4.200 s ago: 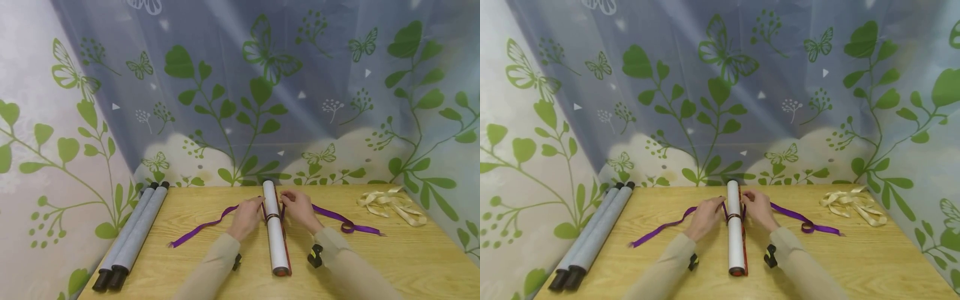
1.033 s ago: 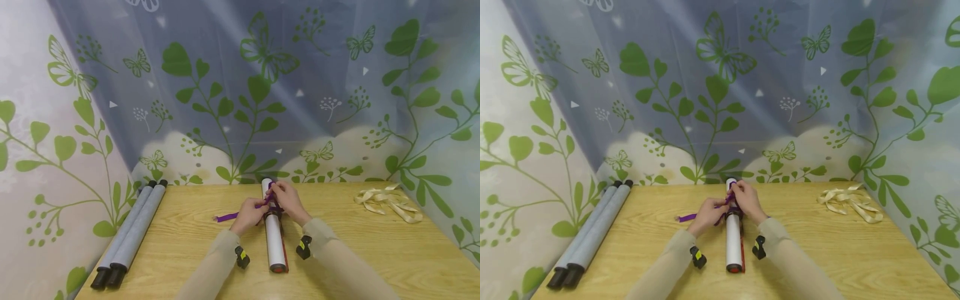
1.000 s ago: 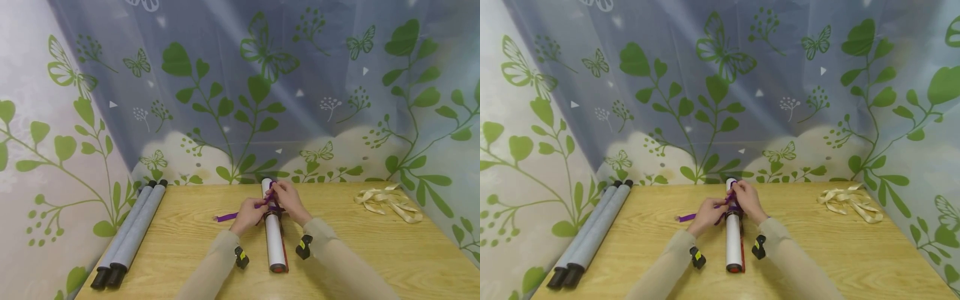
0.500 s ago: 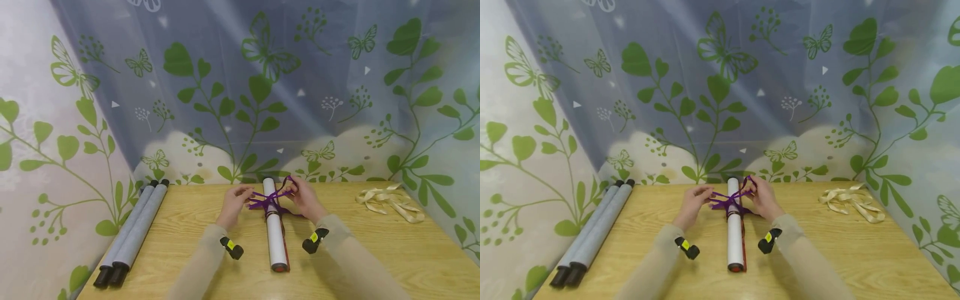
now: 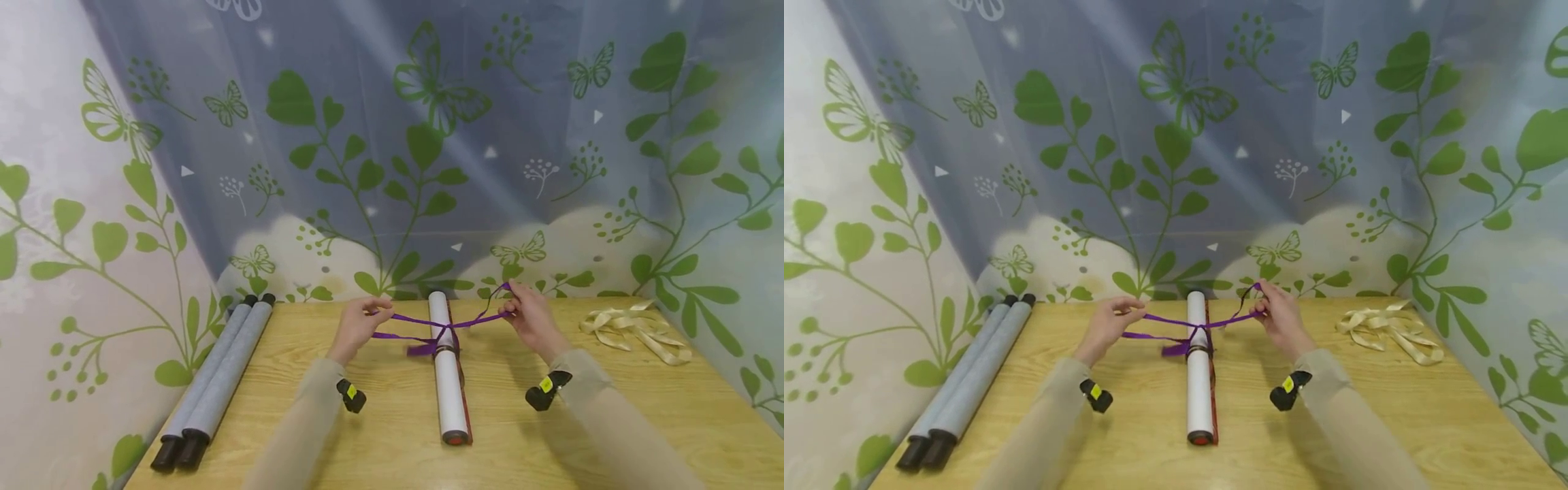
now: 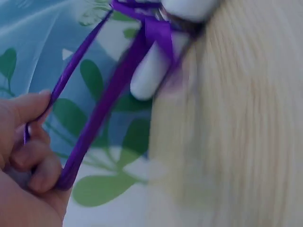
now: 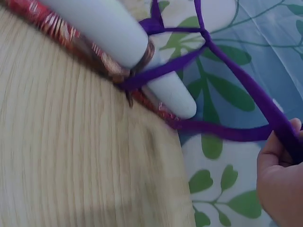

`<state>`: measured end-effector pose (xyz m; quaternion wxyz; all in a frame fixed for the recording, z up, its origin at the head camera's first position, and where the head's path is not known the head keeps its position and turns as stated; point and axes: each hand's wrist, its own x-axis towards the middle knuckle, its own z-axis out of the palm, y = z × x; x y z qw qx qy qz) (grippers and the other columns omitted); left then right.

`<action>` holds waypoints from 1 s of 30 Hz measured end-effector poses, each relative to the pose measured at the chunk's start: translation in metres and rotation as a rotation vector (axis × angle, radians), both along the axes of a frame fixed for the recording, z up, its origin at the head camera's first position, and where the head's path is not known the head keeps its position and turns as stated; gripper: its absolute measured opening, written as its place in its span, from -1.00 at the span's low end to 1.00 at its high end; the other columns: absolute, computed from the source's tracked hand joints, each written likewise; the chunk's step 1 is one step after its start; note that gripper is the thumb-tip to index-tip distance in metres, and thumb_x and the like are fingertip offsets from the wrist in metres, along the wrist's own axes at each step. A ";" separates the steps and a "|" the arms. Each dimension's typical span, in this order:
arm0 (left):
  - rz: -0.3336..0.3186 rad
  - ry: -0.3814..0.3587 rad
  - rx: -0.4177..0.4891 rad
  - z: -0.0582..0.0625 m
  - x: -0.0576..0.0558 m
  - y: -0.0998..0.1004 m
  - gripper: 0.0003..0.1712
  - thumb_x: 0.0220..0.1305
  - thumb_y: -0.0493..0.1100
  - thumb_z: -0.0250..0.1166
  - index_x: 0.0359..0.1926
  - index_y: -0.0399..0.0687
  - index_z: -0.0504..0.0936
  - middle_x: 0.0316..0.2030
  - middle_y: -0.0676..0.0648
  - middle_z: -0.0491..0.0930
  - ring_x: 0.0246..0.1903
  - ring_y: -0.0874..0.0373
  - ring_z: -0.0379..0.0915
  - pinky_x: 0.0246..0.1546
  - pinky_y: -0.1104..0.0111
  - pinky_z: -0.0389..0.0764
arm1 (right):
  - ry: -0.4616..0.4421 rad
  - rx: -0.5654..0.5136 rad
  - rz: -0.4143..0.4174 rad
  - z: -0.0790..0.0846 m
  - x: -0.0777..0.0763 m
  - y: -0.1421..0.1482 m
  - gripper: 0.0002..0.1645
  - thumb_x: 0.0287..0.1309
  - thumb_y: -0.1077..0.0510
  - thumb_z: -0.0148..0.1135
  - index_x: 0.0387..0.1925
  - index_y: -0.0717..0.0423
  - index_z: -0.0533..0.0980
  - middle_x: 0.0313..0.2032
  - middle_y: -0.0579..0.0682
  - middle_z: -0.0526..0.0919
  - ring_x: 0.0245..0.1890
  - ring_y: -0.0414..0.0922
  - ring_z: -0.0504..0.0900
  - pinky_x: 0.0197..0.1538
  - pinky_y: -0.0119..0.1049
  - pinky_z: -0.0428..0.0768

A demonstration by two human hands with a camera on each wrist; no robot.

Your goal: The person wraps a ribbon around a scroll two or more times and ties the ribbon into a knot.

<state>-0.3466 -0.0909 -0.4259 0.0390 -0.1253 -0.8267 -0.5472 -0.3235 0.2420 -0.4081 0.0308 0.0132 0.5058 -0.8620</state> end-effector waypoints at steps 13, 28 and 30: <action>0.043 0.186 -0.525 0.000 0.002 -0.036 -0.79 0.14 0.05 0.44 -0.49 0.07 0.79 -0.37 0.05 0.73 -0.37 0.18 0.58 -0.33 0.26 0.60 | -0.014 0.070 -0.038 -0.011 0.008 0.035 -0.82 0.49 -0.01 -0.14 -0.24 -0.03 0.26 -0.69 -0.20 0.14 -0.58 -0.28 0.28 -0.27 -0.43 0.47; 0.014 0.113 -0.707 -0.010 0.000 -0.049 -0.67 0.13 0.10 0.43 -0.59 -0.01 0.73 -0.54 0.11 0.66 -0.67 0.24 0.31 -0.63 0.41 0.31 | -0.113 0.413 -0.097 -0.031 0.010 0.048 -0.73 0.53 0.15 -0.29 0.04 0.27 0.21 -0.59 -0.19 0.24 -0.50 -0.28 0.31 -0.25 -0.39 0.48; 0.001 0.117 -0.707 -0.012 -0.002 -0.050 -0.69 0.17 0.08 0.41 -0.56 -0.01 0.73 -0.55 0.10 0.65 -0.66 0.24 0.33 -0.61 0.40 0.34 | -0.133 0.421 -0.141 -0.033 0.010 0.048 -0.65 0.53 0.14 -0.29 0.12 0.32 0.22 -0.56 -0.19 0.30 -0.47 -0.30 0.38 -0.23 -0.39 0.50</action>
